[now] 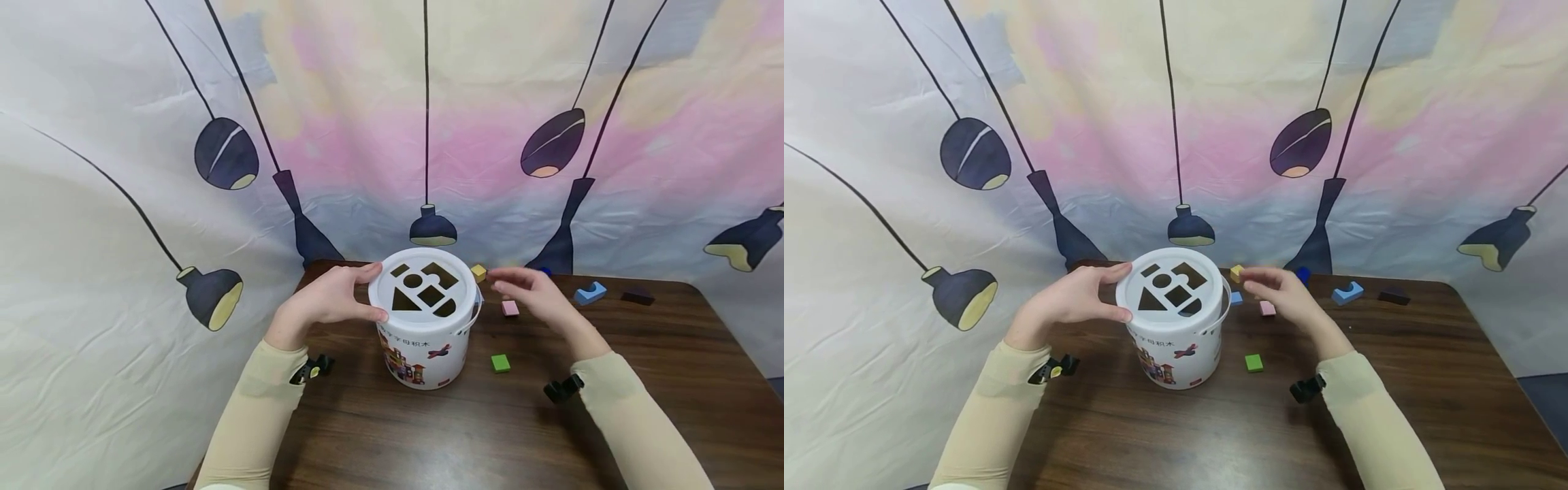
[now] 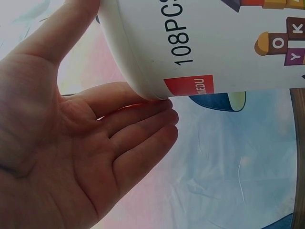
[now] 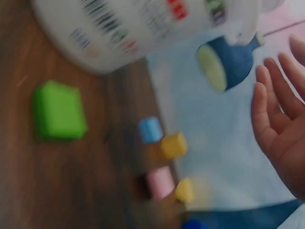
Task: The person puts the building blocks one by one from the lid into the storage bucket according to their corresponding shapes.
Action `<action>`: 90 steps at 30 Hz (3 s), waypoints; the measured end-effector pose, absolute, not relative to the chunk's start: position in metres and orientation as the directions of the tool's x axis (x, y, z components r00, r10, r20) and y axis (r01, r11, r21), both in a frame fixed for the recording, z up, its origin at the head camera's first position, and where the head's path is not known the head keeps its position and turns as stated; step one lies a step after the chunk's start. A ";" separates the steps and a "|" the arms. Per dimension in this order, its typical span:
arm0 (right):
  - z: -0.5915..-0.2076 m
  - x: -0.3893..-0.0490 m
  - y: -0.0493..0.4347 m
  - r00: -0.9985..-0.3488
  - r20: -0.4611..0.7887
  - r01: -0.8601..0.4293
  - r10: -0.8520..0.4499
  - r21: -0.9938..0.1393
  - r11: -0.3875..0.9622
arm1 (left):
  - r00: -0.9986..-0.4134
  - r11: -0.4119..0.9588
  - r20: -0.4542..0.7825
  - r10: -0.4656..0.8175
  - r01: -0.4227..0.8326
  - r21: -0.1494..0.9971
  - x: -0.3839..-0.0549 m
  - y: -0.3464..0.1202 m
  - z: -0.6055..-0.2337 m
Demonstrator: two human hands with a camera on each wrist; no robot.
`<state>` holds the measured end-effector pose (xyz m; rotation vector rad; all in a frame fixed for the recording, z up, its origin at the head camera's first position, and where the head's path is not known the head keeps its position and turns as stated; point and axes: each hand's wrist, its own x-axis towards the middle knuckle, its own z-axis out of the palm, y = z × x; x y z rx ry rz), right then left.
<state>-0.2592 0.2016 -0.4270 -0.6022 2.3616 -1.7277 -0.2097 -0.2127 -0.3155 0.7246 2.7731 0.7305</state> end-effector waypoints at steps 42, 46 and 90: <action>-0.511 -0.220 0.219 -0.773 -0.120 -0.289 -0.623 -0.808 0.514 | -0.866 0.759 -0.043 0.497 0.411 0.505 -0.211 -0.214 -0.320; -0.509 -0.219 0.219 -0.767 -0.117 -0.299 -0.631 -0.805 0.512 | -0.863 0.754 -0.039 0.504 0.417 0.508 -0.211 -0.213 -0.319; -0.513 -0.219 0.220 -0.809 -0.096 -0.286 -0.580 -0.797 0.531 | -0.863 0.758 -0.053 0.503 0.411 0.506 -0.211 -0.214 -0.317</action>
